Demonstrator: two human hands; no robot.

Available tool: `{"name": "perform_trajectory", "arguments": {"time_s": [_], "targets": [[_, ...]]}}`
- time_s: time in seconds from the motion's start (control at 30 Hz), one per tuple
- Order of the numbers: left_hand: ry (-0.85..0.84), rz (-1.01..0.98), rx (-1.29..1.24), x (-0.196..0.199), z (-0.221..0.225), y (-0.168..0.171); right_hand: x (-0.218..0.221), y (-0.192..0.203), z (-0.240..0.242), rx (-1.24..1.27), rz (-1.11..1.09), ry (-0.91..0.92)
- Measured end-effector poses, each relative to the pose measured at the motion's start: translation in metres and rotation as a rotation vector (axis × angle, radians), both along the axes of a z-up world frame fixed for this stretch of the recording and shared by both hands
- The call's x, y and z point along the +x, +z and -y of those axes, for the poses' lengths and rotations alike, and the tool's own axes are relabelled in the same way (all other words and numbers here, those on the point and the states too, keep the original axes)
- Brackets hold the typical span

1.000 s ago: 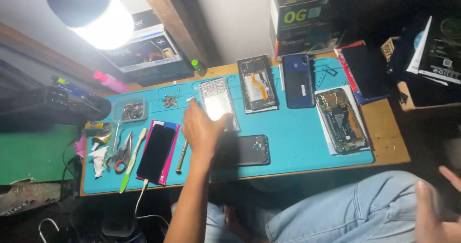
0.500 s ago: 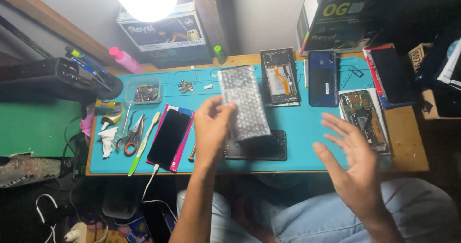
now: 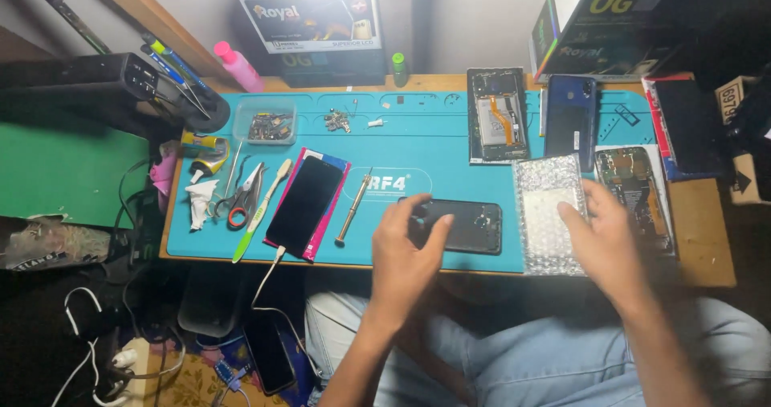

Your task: The person handles various smartphone parts and tools on a workbench. They unpack a new back cover, remove bubble wrap, and use a toothbrush to clean the interior of a phone chassis before handling the internal components.

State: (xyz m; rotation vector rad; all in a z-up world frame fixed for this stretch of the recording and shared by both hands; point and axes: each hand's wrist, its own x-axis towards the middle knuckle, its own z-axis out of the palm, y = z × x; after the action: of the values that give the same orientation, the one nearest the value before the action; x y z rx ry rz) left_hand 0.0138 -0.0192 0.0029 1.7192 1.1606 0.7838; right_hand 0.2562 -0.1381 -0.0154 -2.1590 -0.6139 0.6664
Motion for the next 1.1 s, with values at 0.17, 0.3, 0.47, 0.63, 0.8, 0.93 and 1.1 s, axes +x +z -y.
{"name": "perform_trajectory", "arguments": {"time_s": [0.17,0.3,0.47,0.63,0.8,0.93,1.1], "targets": [[0.077,-0.093,0.190,-0.033,0.003,-0.023,-0.011,0.022,0.006,-0.180,0.202,0.035],[0.112,-0.124,0.143,-0.044,0.016,-0.023,-0.030,0.007,0.014,0.049,0.732,0.213],[0.286,0.009,-0.383,-0.047,0.041,0.006,-0.064,0.011,-0.010,0.111,0.659,0.558],[0.319,0.393,-0.795,-0.053,0.056,-0.018,-0.078,0.002,-0.025,0.070,0.660,0.894],[0.307,0.587,-0.865,-0.049,0.050,-0.006,-0.083,0.001,-0.031,0.023,0.771,0.837],[0.299,0.629,-0.895,-0.043,0.044,0.004,-0.088,-0.002,-0.034,-0.009,0.787,0.822],[0.318,0.645,-0.847,-0.033,0.032,0.012,-0.097,-0.004,-0.040,-0.064,0.795,0.730]]}}
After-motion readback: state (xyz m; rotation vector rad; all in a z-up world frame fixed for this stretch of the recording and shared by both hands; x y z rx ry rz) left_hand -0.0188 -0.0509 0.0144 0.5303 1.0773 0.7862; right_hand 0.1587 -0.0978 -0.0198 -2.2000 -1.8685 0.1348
